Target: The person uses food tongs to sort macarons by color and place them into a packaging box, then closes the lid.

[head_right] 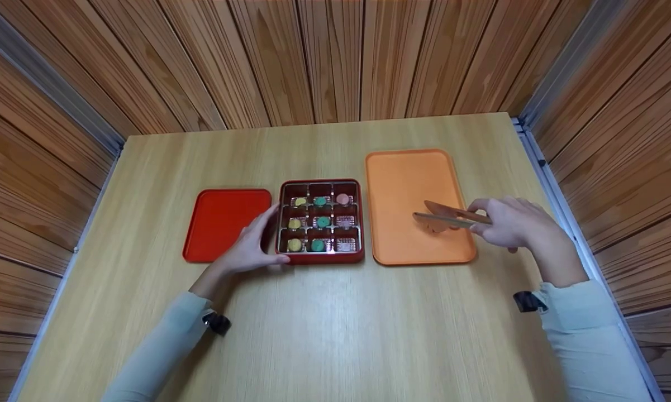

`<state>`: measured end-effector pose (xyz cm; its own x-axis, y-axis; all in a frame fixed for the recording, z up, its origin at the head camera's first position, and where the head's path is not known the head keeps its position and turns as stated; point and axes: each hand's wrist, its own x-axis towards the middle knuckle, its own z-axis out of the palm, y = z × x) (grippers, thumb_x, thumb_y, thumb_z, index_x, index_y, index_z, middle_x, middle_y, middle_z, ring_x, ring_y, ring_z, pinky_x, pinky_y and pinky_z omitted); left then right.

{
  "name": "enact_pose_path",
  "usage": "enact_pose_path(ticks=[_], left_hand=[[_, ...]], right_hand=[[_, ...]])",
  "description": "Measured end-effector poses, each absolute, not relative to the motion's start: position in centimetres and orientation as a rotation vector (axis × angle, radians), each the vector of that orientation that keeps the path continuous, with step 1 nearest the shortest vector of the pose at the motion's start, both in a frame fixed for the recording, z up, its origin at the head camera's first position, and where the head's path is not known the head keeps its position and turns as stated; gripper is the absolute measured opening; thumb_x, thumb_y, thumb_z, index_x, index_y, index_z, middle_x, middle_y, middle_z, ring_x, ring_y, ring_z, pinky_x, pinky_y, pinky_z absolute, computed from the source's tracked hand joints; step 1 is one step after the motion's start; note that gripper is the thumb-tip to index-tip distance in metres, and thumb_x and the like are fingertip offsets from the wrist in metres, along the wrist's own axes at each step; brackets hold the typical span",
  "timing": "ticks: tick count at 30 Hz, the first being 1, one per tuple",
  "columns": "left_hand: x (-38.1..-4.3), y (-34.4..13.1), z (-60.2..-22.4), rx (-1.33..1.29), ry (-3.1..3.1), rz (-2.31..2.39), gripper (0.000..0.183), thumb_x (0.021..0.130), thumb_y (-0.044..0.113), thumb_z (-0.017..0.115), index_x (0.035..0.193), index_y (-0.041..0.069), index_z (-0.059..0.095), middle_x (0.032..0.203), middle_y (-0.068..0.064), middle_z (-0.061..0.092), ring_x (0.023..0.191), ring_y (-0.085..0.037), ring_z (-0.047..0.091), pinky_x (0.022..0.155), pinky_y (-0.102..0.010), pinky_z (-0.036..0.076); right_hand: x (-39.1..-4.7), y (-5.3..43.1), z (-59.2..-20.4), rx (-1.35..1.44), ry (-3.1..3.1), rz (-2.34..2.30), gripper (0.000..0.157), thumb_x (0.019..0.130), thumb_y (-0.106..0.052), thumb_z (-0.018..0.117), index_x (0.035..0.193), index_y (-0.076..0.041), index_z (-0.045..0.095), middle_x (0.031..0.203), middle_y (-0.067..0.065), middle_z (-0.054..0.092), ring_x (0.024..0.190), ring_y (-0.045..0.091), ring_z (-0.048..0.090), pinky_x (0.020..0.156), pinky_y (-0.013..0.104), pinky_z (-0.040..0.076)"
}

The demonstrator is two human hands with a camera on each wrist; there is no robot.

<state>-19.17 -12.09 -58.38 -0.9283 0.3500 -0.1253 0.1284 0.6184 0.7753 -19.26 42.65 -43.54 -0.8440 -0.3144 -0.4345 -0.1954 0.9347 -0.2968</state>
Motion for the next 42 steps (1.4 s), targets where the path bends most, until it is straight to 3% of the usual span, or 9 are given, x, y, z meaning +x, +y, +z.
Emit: enact_pose_path(ticks=[6, 14, 42], left_hand=[[-19.2, -12.1, -58.3, 0.407, 2.568, 1.238, 0.132, 0.08, 0.064, 0.093, 0.182, 0.037, 0.015, 0.185, -0.011, 0.033, 0.171, -0.034, 0.031, 0.14, -0.071, 0.021], [-19.3, -12.0, -58.2, 0.372, 2.567, 1.207, 0.133, 0.081, 0.064, 0.094, 0.182, 0.039, 0.012, 0.187, -0.007, 0.031, 0.173, -0.034, 0.029, 0.142, -0.074, 0.014], [-19.2, -12.1, -58.4, 0.381, 2.579, 1.201, 0.135, 0.08, 0.066, 0.095, 0.182, 0.039, 0.011, 0.187, -0.008, 0.03, 0.174, -0.035, 0.028, 0.142, -0.073, 0.014]], right_hand=[[-19.1, 42.9, -43.6, -0.352, 2.58, -0.314, 0.043, 0.111, -0.026, 0.068, 0.15, -0.008, 0.062, 0.086, 0.003, 0.064, 0.052, 0.019, 0.059, 0.048, 0.034, 0.053], [-19.2, 43.0, -43.7, -0.348, 2.572, -0.317, 0.043, 0.111, -0.024, 0.067, 0.149, -0.007, 0.061, 0.089, 0.005, 0.065, 0.053, 0.02, 0.059, 0.049, 0.033, 0.054], [-19.9, 41.6, -42.3, -0.423, 2.594, -0.316, 0.033, 0.111, -0.022, 0.067, 0.142, -0.013, 0.065, 0.089, 0.004, 0.067, 0.053, 0.019, 0.06, 0.048, 0.032, 0.052]])
